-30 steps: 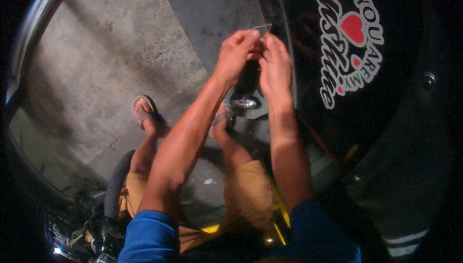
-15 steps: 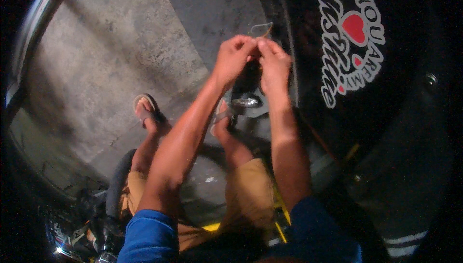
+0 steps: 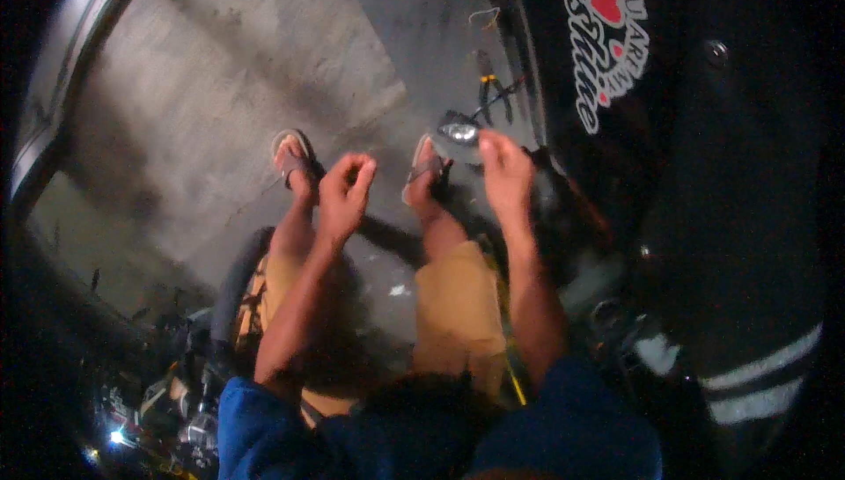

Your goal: The person installs a small LED light onto the rear of a motorcycle. They use a screwdriver to secure the light fixture and a flashlight to illuminate the work area while connecting wires. The person briefly enters a shop to retrieve a tool before returning to complete the installation.

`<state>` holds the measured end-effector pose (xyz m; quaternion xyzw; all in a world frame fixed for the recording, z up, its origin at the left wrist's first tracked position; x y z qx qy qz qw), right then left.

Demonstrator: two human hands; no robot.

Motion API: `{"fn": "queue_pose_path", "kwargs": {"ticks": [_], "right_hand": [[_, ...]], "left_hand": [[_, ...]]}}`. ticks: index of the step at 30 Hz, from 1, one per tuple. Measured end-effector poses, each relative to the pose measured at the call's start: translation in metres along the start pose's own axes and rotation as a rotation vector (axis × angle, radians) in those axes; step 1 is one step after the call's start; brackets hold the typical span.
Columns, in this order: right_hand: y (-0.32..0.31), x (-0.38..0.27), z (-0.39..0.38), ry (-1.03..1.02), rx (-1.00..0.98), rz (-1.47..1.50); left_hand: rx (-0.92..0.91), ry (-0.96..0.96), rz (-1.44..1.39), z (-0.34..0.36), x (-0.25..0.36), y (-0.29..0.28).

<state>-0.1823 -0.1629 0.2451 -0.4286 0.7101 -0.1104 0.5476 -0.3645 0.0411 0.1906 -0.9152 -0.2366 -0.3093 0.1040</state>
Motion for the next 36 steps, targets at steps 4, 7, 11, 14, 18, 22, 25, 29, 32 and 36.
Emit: {"fn": "queue_pose_path", "kwargs": {"ticks": [4, 7, 11, 14, 18, 22, 25, 29, 32, 36], "right_hand": [[-0.011, 0.012, -0.114, 0.161, -0.283, -0.178], [-0.017, 0.028, -0.206, 0.333, -0.627, -0.383], [-0.034, -0.002, -0.265, 0.228, -0.639, -0.329], [-0.048, -0.029, -0.291, 0.269, -0.649, -0.308], [-0.071, -0.056, -0.301, 0.408, -0.538, -0.208], [-0.080, -0.062, -0.321, 0.303, -0.255, 0.013], [-0.076, -0.042, -0.356, 0.526, -0.144, 0.031], [-0.067, -0.090, -0.377, 0.573, -0.250, 0.431], [-0.055, -0.045, -0.400, 0.619, -0.332, 0.266], [-0.059, 0.037, -0.453, 0.565, -0.607, -0.345]], "left_hand": [[-0.030, -0.011, 0.387, -0.098, -0.009, -0.072], [-0.079, -0.149, 0.554, -0.173, -0.063, -0.115], [-0.140, -0.002, 1.149, -0.261, -0.002, -0.109], [-0.202, 0.035, 1.163, -0.286, 0.017, -0.107], [-0.327, 0.113, 1.206, -0.286, 0.051, -0.121], [-0.333, 0.175, 1.031, -0.285, 0.068, -0.162], [-0.383, 0.177, 0.875, -0.277, 0.072, -0.187], [-0.419, 0.090, 0.763, -0.290, 0.077, -0.213], [-0.431, 0.010, 0.696, -0.306, 0.067, -0.232], [-0.442, 0.013, 0.532, -0.316, 0.062, -0.229]]}}
Point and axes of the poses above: each hand's wrist, its own z-axis towards the middle knuckle, its own y-axis out of the palm, x = y × z, the point moved 7 cm from there along z, towards the middle knuckle, and after that the axes turned 8 degrees about -y, right-handed, at the moved point
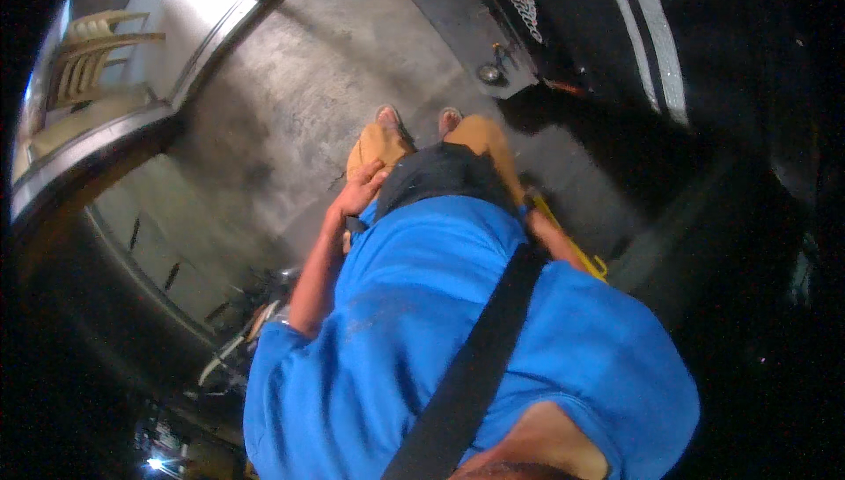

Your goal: The person installs a small LED light onto the rear of a motorcycle. They use a screwdriver to secure the light fixture and a flashlight to illuminate the work area while connecting wires. The person briefly enters a shop to retrieve a tool before returning to complete the installation.

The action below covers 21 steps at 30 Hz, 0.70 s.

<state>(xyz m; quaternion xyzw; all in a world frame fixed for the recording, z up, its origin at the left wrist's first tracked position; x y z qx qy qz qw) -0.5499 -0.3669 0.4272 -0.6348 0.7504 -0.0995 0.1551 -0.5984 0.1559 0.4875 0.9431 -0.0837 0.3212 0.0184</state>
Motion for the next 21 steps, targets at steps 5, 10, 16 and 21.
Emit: {"fn": "queue_pose_path", "kwargs": {"ticks": [5, 10, 16, 21], "right_hand": [[0.015, 0.046, 0.026, 0.010, 0.056, 0.129], [-0.054, 0.028, 0.070, -0.309, 0.189, 0.710], [-0.145, -0.100, 0.037, -0.229, 0.125, 0.398], [-0.159, -0.145, 0.046, -0.504, 0.262, 0.020]], "left_hand": [[0.073, -0.117, -0.166, 0.001, -0.010, 0.020], [0.133, -0.095, -0.067, 0.004, 0.006, 0.056], [0.193, -0.090, 0.097, 0.006, 0.018, 0.088], [0.245, -0.094, 0.085, 0.019, 0.000, 0.107]]}}
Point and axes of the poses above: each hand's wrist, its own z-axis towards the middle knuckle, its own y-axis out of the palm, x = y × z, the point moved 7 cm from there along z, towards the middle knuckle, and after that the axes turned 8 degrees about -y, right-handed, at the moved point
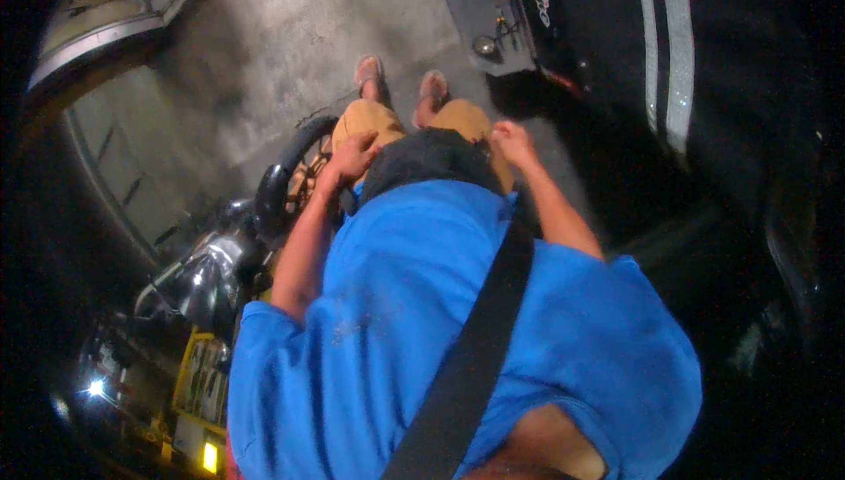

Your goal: The person installs a small LED light onto the rear of a motorcycle. They use a screwdriver to secure the light fixture and a flashlight to illuminate the work area while connecting wires. The person briefly enters a shop to retrieve a tool before returning to complete the installation.

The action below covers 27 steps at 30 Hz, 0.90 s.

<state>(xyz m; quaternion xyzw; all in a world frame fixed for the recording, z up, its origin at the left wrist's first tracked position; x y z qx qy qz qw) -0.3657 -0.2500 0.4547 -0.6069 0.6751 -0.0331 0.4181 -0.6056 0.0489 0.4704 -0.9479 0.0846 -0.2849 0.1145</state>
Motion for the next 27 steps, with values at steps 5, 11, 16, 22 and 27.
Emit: {"fn": "queue_pose_path", "kwargs": {"ticks": [5, 11, 16, 22, 27], "right_hand": [[0.013, -0.012, 0.028, 0.053, -0.095, 0.077], [0.019, -0.006, 0.063, 0.064, -0.111, -0.020], [0.016, -0.018, 0.104, 0.091, -0.029, -0.073], [0.009, -0.003, 0.212, 0.104, 0.146, -0.195], [0.041, 0.027, 0.313, -0.065, 0.082, -0.426]], "left_hand": [[0.023, -0.042, 0.066, -0.001, 0.012, -0.002], [0.080, -0.072, -0.125, 0.023, -0.004, 0.007], [0.021, -0.054, -0.016, 0.070, -0.020, 0.005], [0.101, -0.179, -0.300, 0.125, -0.052, 0.007], [0.230, -0.200, -0.439, 0.196, -0.057, 0.036]]}}
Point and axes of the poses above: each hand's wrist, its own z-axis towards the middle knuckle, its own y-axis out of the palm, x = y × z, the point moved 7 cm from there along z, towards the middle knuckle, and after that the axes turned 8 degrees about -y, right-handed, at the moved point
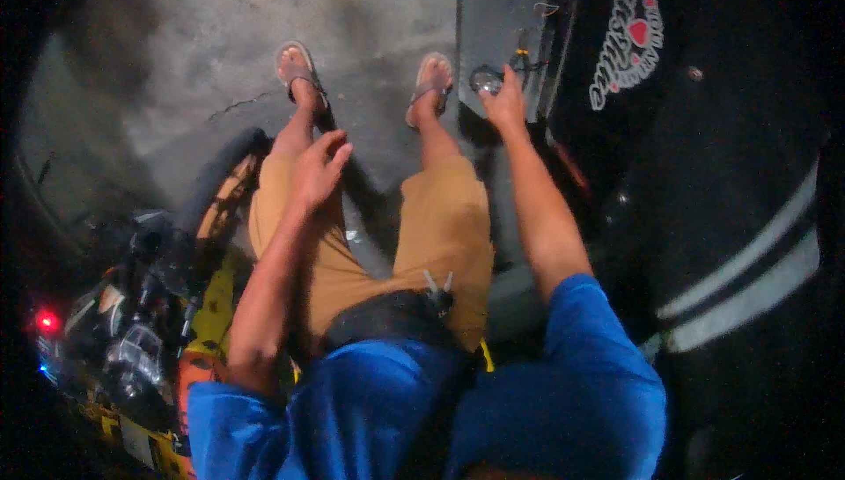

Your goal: The person installs a small LED light onto the rear of a motorcycle. They use a screwdriver to secure the light fixture and a flashlight to illuminate the work area while connecting wires. The person briefly enters a shop to retrieve a tool before returning to complete the installation.

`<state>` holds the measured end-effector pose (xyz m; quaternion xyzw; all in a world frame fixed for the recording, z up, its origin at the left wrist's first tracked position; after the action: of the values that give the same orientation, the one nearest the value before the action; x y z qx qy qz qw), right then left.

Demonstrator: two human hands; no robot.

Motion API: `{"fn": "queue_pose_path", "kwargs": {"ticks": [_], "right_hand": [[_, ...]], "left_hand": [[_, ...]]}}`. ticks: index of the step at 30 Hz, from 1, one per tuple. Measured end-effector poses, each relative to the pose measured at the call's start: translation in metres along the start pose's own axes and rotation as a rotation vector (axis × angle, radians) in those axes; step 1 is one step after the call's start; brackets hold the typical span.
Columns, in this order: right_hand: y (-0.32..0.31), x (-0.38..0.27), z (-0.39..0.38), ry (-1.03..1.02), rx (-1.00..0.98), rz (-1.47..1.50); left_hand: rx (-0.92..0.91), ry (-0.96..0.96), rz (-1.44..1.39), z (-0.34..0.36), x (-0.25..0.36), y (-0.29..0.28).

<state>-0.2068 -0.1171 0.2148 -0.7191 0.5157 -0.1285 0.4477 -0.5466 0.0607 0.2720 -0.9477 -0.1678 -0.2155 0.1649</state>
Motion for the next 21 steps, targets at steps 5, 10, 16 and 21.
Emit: {"fn": "queue_pose_path", "kwargs": {"ticks": [5, 10, 16, 21], "right_hand": [[0.034, 0.012, 0.040, -0.143, -0.079, -0.149], [0.025, 0.002, 0.043, -0.166, -0.093, -0.043], [0.004, -0.073, 0.056, -0.336, -0.124, 0.057], [0.016, -0.072, 0.070, -0.293, -0.215, 0.270]], "left_hand": [[-0.198, 0.004, -0.314, 0.082, 0.030, 0.096], [-0.329, -0.064, -0.582, 0.133, 0.057, 0.176], [-0.226, -0.087, -0.730, 0.163, 0.116, 0.176], [-0.162, -0.119, -0.785, 0.217, 0.105, 0.190]]}}
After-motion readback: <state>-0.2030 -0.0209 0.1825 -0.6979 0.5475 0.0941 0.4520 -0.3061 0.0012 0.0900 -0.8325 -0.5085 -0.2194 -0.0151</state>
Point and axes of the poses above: each hand's wrist, its own z-axis towards the middle knuckle, its own y-axis out of the palm, x = y × z, the point moved 7 cm from there along z, towards the middle knuckle, and after that the axes turned 8 degrees about -y, right-handed, at the moved point
